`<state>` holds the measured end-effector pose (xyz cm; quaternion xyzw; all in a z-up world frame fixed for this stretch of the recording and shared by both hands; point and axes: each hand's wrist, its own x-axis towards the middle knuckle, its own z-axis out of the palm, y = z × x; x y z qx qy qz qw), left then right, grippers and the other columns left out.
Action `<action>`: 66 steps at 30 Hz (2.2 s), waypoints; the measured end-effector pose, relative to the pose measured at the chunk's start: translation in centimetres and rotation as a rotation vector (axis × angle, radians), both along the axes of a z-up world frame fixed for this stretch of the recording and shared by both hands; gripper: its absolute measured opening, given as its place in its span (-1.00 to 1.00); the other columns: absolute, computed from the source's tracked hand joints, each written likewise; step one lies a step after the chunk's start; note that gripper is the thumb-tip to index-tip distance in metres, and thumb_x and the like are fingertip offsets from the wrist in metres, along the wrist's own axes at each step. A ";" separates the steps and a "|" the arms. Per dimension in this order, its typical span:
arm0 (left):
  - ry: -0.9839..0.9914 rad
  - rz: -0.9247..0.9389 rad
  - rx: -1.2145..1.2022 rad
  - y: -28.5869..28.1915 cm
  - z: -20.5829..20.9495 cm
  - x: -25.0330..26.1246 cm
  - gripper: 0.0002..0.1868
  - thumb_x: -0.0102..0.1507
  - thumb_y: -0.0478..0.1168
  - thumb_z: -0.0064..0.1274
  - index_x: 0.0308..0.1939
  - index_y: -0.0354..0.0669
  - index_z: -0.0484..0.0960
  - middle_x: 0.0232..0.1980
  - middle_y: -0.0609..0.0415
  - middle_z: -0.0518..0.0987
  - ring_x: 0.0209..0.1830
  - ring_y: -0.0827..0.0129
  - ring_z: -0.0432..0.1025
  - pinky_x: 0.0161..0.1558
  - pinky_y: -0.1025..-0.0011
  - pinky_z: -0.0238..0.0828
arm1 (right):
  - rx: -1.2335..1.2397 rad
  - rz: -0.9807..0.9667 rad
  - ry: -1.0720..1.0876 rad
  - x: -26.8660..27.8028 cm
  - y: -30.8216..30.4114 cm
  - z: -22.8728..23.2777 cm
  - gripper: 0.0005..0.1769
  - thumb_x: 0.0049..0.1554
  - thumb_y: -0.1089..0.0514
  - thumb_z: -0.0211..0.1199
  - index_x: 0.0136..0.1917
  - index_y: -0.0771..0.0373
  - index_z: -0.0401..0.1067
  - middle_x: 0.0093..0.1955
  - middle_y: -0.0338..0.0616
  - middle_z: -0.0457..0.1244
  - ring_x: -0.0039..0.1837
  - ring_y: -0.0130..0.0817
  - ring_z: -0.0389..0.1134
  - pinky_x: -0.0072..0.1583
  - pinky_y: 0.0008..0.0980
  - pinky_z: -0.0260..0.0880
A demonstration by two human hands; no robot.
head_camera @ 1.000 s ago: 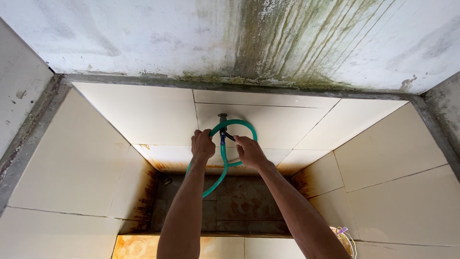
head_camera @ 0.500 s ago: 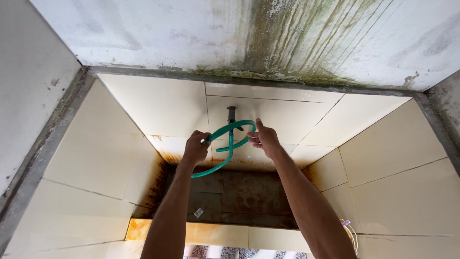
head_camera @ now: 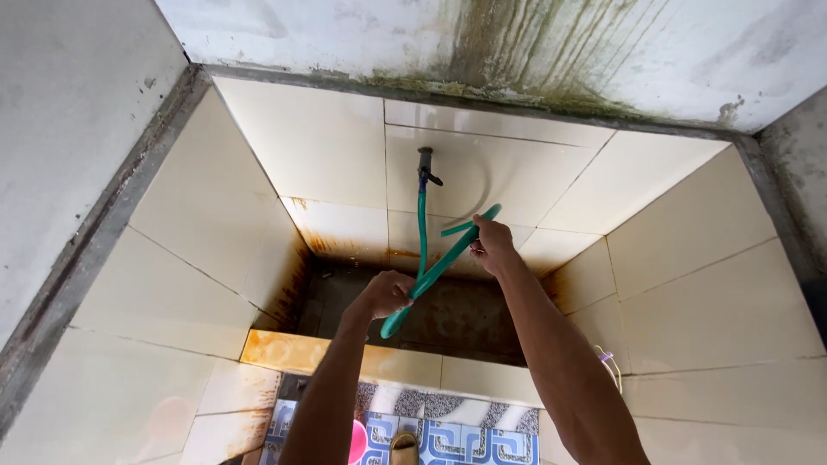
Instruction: The person scrubs a tiled floor with a long-handled brush, then adds detergent from a packet into a pink scoop and pours water from a green hose into the scoop. The person resumes scrubbing the floor with the brush.
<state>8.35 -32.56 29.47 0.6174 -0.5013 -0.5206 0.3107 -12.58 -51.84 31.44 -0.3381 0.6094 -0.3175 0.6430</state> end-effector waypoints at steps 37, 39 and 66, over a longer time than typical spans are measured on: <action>0.211 0.592 0.004 40.2 -12.0 -24.4 -0.66 0.45 -0.07 -0.27 0.22 -0.02 0.51 -0.14 0.02 0.72 -0.11 0.17 0.54 -0.02 0.19 0.41 | 0.021 0.643 -0.010 -11.0 46.6 -10.6 0.07 0.29 -0.60 -0.22 0.57 0.38 0.13 0.31 0.29 0.28 0.26 0.10 0.33 0.24 -0.03 0.30; 0.234 0.567 -0.019 42.5 -14.8 -26.1 -0.66 0.46 -0.07 -0.27 0.22 -0.04 0.50 -0.10 -0.06 0.70 -0.08 0.07 0.54 0.02 0.10 0.41 | 0.059 0.560 -0.052 -9.1 47.2 -10.8 0.00 0.31 -0.56 -0.20 0.57 0.34 0.12 0.25 0.18 0.35 0.15 -0.02 0.40 0.16 -0.12 0.39; 0.487 0.987 0.056 47.1 -30.6 -24.0 -0.50 0.50 -0.12 -0.30 0.42 -0.38 0.34 0.22 -0.22 0.55 0.19 0.18 0.35 0.23 0.15 0.30 | -0.004 0.740 0.189 -12.5 57.9 -28.1 -0.70 0.33 0.01 0.11 0.18 0.22 0.47 -0.49 -0.22 0.18 -0.58 -0.52 0.12 -0.55 -0.53 0.11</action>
